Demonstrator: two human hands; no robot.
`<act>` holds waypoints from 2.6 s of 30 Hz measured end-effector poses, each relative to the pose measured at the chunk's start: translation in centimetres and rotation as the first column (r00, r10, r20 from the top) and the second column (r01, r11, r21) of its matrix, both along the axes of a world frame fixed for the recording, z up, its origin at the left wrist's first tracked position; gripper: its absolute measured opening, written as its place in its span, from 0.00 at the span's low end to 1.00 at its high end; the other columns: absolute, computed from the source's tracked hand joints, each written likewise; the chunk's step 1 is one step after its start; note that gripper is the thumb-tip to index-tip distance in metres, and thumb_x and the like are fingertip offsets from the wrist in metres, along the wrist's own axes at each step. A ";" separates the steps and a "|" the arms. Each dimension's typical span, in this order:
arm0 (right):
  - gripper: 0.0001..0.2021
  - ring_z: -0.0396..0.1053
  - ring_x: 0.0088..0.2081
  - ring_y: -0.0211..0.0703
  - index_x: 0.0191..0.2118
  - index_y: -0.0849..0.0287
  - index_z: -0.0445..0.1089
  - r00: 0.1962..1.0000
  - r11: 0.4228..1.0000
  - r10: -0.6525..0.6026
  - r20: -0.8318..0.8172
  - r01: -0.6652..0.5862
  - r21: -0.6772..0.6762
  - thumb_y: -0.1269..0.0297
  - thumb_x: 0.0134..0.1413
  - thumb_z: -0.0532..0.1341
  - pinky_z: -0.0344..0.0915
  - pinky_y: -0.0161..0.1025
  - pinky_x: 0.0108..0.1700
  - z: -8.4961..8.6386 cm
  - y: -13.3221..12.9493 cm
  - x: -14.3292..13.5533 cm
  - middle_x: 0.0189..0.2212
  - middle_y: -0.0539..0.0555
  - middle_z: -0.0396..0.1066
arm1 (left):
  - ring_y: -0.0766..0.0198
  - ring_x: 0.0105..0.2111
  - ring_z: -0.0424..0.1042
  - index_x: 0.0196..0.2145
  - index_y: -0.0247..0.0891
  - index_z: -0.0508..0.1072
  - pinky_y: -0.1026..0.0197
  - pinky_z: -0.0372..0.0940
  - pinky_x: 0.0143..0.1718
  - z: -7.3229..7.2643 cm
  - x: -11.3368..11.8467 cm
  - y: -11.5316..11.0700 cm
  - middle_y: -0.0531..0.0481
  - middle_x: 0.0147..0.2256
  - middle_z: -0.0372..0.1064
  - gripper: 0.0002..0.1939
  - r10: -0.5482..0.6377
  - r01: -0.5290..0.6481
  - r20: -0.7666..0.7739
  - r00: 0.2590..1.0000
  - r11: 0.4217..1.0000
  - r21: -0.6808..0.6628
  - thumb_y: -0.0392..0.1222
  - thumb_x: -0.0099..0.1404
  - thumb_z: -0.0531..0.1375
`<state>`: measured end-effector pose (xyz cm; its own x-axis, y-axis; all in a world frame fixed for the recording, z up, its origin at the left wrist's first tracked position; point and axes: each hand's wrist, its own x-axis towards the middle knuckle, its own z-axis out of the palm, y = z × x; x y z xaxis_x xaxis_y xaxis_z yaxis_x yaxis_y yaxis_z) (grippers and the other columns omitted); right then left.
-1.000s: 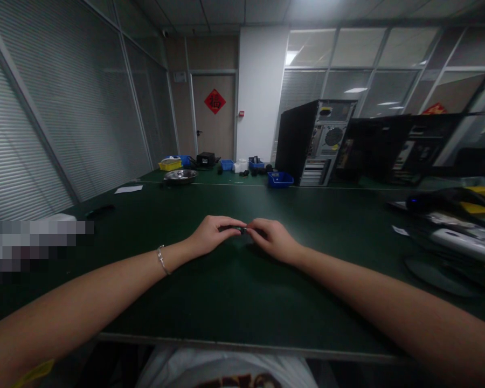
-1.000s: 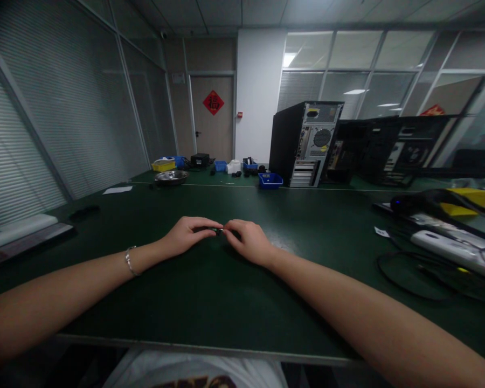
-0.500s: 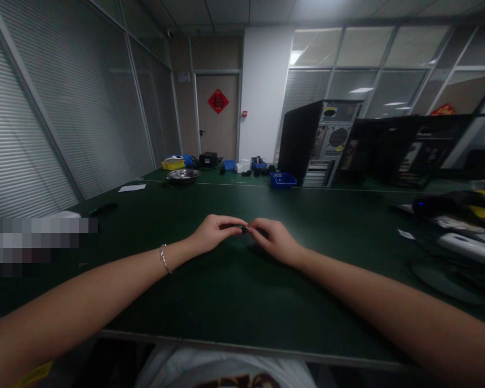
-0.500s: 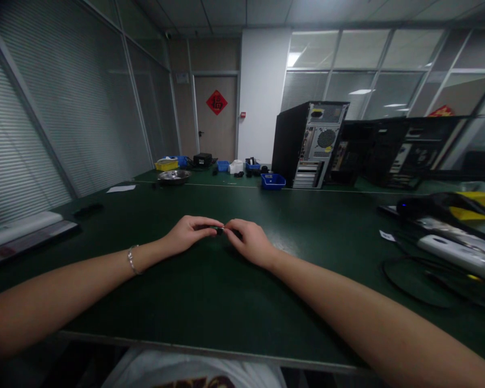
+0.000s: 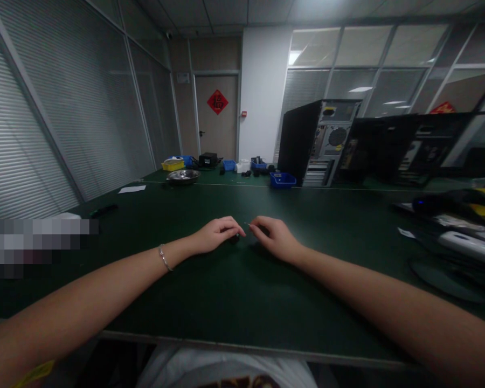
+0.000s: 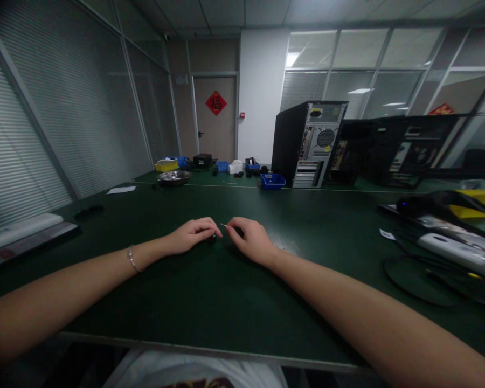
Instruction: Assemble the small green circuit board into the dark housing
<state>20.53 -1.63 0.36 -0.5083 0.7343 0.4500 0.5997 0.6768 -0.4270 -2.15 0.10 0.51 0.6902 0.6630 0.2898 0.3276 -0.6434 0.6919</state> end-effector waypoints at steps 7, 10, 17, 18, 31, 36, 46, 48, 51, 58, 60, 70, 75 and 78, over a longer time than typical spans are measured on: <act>0.09 0.66 0.32 0.39 0.37 0.59 0.70 0.999 0.999 0.042 0.005 -0.042 0.013 0.63 0.62 0.54 0.59 0.34 0.33 -0.1 0.1 0.0 0.32 0.52 0.71 | 0.60 0.42 0.64 0.41 0.41 0.74 0.59 0.58 0.46 0.2 0.1 -0.5 0.49 0.37 0.67 0.16 -0.062 0.085 -0.230 0.971 0.992 0.091 0.45 0.71 0.48; 0.09 0.66 0.32 0.39 0.37 0.59 0.70 0.999 0.999 0.048 0.000 -0.048 0.019 0.63 0.62 0.54 0.59 0.34 0.33 -0.2 0.2 -0.1 0.31 0.52 0.71 | 0.60 0.44 0.64 0.41 0.40 0.74 0.59 0.57 0.49 0.3 0.2 -0.5 0.49 0.39 0.67 0.16 -0.083 0.112 -0.227 0.970 0.987 0.118 0.45 0.71 0.48; 0.09 0.67 0.32 0.39 0.37 0.59 0.71 0.998 0.998 0.063 0.010 -0.063 0.015 0.64 0.62 0.54 0.59 0.35 0.34 -0.4 0.2 0.0 0.32 0.52 0.71 | 0.60 0.46 0.65 0.42 0.40 0.74 0.59 0.57 0.51 0.1 0.4 -0.6 0.47 0.42 0.67 0.15 -0.094 0.125 -0.203 0.975 0.981 0.146 0.45 0.71 0.49; 0.09 0.67 0.32 0.39 0.37 0.59 0.70 0.998 0.998 0.068 0.011 -0.069 0.013 0.64 0.62 0.54 0.59 0.35 0.34 -0.4 0.3 0.0 0.32 0.52 0.71 | 0.60 0.45 0.65 0.42 0.39 0.73 0.59 0.58 0.50 0.0 0.4 -0.7 0.47 0.42 0.67 0.14 -0.085 0.113 -0.187 0.979 0.983 0.147 0.45 0.71 0.49; 0.11 0.65 0.32 0.39 0.40 0.60 0.70 0.935 0.982 0.160 0.317 -0.183 0.044 0.58 0.57 0.60 0.57 0.34 0.32 0.5 -0.7 -0.2 0.33 0.53 0.68 | 0.57 0.37 0.63 0.40 0.37 0.69 0.59 0.61 0.36 0.9 -0.3 -0.8 0.46 0.38 0.64 0.27 0.092 0.055 -0.377 0.922 0.931 0.361 0.63 0.54 0.61; 0.09 0.64 0.32 0.38 0.39 0.59 0.69 0.936 0.984 0.162 0.311 -0.178 0.024 0.59 0.57 0.61 0.56 0.33 0.31 0.5 -0.7 -0.3 0.33 0.52 0.67 | 0.58 0.37 0.63 0.41 0.37 0.69 0.60 0.61 0.36 0.9 -0.4 -0.8 0.46 0.38 0.64 0.22 0.068 0.080 -0.376 0.924 0.928 0.365 0.59 0.59 0.59; 0.09 0.64 0.31 0.38 0.39 0.60 0.69 0.976 0.987 0.110 0.188 -0.129 0.091 0.60 0.57 0.59 0.57 0.33 0.31 0.2 -0.6 -0.1 0.32 0.51 0.66 | 0.64 0.31 0.64 0.47 0.38 0.68 0.63 0.60 0.32 0.7 -0.2 -0.8 0.51 0.33 0.65 0.19 0.053 -0.025 -0.213 0.975 0.991 0.134 0.50 0.62 0.60; 0.09 0.64 0.32 0.38 0.39 0.59 0.69 0.986 0.989 0.086 0.145 -0.102 0.107 0.60 0.57 0.59 0.57 0.33 0.32 0.2 -0.5 -0.1 0.32 0.52 0.66 | 0.65 0.31 0.65 0.50 0.38 0.67 0.63 0.61 0.32 0.7 -0.2 -0.7 0.52 0.33 0.65 0.20 0.051 -0.042 -0.159 0.986 0.997 0.064 0.49 0.62 0.61; 0.09 0.64 0.31 0.37 0.40 0.59 0.70 0.993 0.990 0.057 0.104 -0.070 0.123 0.60 0.57 0.60 0.58 0.33 0.33 0.3 -0.5 0.0 0.32 0.51 0.66 | 0.64 0.34 0.66 0.51 0.39 0.65 0.62 0.63 0.35 0.5 -0.1 -0.7 0.51 0.36 0.65 0.22 0.039 -0.041 -0.078 0.996 0.999 -0.030 0.46 0.60 0.62; 0.08 0.65 0.33 0.39 0.39 0.59 0.69 0.989 0.986 0.034 0.144 -0.057 0.160 0.61 0.57 0.60 0.58 0.34 0.33 0.5 -0.8 -0.1 0.33 0.52 0.67 | 0.63 0.36 0.69 0.49 0.39 0.64 0.59 0.64 0.38 0.1 0.0 -0.6 0.52 0.36 0.67 0.22 0.005 -0.005 0.003 1.000 0.992 -0.128 0.43 0.59 0.64; 0.07 0.65 0.34 0.40 0.39 0.59 0.68 0.986 0.982 0.040 0.161 -0.068 0.174 0.61 0.57 0.60 0.58 0.34 0.33 0.5 -0.8 -0.1 0.34 0.53 0.67 | 0.63 0.36 0.69 0.49 0.39 0.64 0.59 0.65 0.38 0.1 0.0 -0.7 0.52 0.36 0.67 0.22 -0.002 0.002 0.005 1.000 0.991 -0.131 0.43 0.58 0.64; 0.08 0.65 0.34 0.39 0.40 0.59 0.68 0.979 0.966 0.076 0.188 -0.119 0.230 0.60 0.59 0.59 0.57 0.33 0.32 0.5 -0.9 -0.3 0.34 0.53 0.68 | 0.63 0.35 0.70 0.47 0.36 0.64 0.60 0.63 0.38 0.1 0.3 -0.9 0.52 0.34 0.69 0.23 -0.007 0.010 0.028 1.000 0.992 -0.125 0.43 0.57 0.66; 0.09 0.65 0.34 0.39 0.40 0.58 0.68 0.980 0.967 0.067 0.186 -0.110 0.231 0.59 0.59 0.60 0.56 0.33 0.32 0.3 -0.6 -0.2 0.34 0.53 0.68 | 0.64 0.35 0.69 0.48 0.37 0.64 0.60 0.63 0.39 0.3 0.4 -1.1 0.53 0.33 0.68 0.22 -0.036 0.041 0.039 0.999 0.988 -0.149 0.42 0.58 0.65; 0.09 0.66 0.34 0.39 0.39 0.58 0.68 0.979 0.961 0.083 0.185 -0.128 0.244 0.58 0.60 0.59 0.56 0.33 0.32 0.2 -0.6 -0.2 0.34 0.53 0.68 | 0.65 0.33 0.69 0.48 0.37 0.63 0.60 0.63 0.38 0.5 0.4 -1.2 0.53 0.32 0.67 0.19 -0.070 0.078 0.050 0.996 0.982 -0.174 0.43 0.62 0.62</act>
